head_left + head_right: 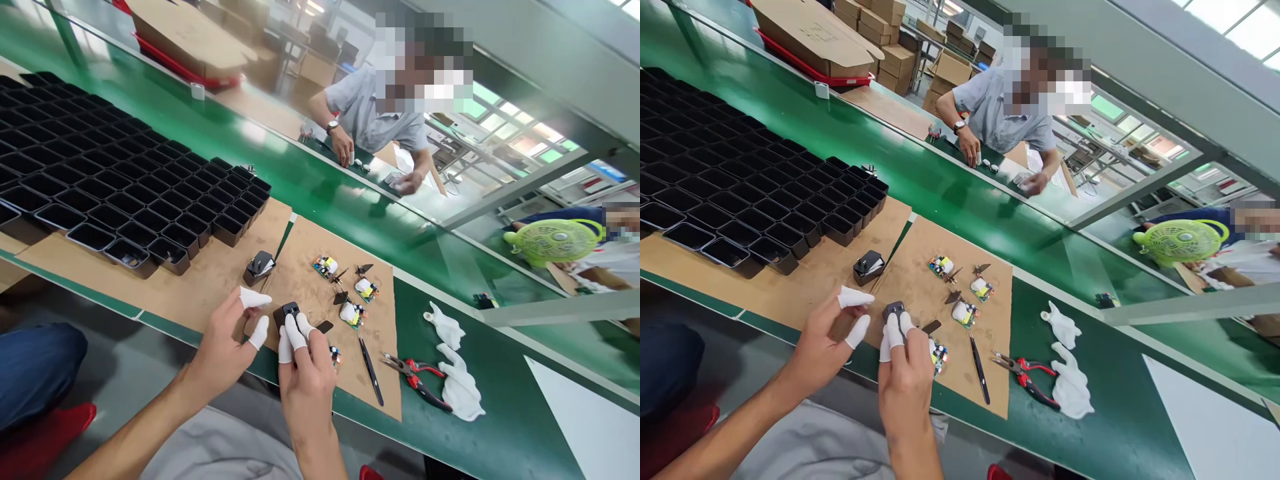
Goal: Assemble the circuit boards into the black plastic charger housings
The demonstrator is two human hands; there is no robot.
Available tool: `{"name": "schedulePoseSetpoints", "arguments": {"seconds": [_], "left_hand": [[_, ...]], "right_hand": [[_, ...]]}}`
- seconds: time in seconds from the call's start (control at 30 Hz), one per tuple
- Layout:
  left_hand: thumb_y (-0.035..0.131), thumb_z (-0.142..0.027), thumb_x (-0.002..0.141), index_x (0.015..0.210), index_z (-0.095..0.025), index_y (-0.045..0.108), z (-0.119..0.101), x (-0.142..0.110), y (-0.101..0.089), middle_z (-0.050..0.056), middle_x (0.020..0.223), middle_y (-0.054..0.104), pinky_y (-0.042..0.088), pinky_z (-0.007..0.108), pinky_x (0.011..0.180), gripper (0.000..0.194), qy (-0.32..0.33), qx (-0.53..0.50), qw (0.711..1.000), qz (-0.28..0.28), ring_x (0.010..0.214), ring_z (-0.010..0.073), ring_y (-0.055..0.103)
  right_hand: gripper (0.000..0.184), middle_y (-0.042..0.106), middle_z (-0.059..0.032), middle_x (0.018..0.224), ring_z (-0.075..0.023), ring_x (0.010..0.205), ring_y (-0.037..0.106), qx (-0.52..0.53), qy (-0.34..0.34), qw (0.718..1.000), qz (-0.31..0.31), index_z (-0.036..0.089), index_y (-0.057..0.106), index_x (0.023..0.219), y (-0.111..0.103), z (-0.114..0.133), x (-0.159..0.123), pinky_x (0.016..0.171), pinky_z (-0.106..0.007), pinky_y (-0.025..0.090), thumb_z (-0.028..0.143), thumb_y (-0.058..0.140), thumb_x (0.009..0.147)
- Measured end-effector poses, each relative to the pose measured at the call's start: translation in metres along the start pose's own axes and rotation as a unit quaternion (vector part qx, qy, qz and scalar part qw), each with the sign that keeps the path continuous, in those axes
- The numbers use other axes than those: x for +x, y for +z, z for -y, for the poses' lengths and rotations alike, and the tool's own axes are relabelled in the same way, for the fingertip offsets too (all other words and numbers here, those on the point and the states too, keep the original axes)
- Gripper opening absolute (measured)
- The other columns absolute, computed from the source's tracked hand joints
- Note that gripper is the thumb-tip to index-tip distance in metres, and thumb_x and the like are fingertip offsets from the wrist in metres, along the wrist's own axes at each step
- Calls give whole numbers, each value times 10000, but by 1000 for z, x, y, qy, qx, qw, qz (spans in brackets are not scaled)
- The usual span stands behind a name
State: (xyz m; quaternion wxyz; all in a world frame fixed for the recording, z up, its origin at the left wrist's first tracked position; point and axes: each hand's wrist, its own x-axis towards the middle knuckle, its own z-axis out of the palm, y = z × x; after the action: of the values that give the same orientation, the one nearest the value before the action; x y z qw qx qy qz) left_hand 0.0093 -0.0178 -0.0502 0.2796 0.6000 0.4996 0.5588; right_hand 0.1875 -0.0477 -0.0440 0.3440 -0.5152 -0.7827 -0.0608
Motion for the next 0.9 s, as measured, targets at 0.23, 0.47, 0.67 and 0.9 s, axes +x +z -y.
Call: {"name": "schedulePoseSetpoints", "arguments": {"seconds": [0.23, 0.47, 0.67, 0.9], "left_hand": [[521, -108, 1119, 1201, -212, 780, -6, 1, 4, 79, 1132, 824, 691, 299, 1027, 291, 102, 54, 988, 103, 1099, 196, 828], [477, -104, 1114, 1013, -218, 760, -6, 1, 7, 70, 997, 792, 716, 335, 986, 321, 92, 85, 985, 119, 991, 216, 825], [500, -131, 1109, 1269, -245, 776, -11, 9, 2, 82, 1190, 857, 730, 347, 941, 339, 30, 4, 988, 151, 1050, 226, 846], [626, -224, 1112, 1346, -249, 743, 3, -8, 2, 100, 1256, 857, 728, 396, 1054, 262, -26, -58, 998, 23, 1164, 245, 857]], "right_hand": [[493, 802, -180, 1417, -298, 1358, 801, 58, 20, 997, -53, 230, 701, 1578, 4, 3, -4, 1033, -395, 724, 62, 665, 1115], [432, 850, -165, 1274, -293, 1171, 870, 54, 27, 997, -44, 232, 787, 1478, 4, 0, -13, 955, -390, 742, 51, 674, 1102], [555, 816, -174, 1394, -309, 1337, 821, 83, 34, 995, -39, 263, 707, 1592, 2, 1, -4, 1027, -413, 737, 29, 676, 1090], [677, 794, -159, 1439, -298, 1309, 822, 77, 47, 994, -62, 332, 654, 1661, -15, 12, 7, 1068, -425, 720, 11, 712, 1068]]}}
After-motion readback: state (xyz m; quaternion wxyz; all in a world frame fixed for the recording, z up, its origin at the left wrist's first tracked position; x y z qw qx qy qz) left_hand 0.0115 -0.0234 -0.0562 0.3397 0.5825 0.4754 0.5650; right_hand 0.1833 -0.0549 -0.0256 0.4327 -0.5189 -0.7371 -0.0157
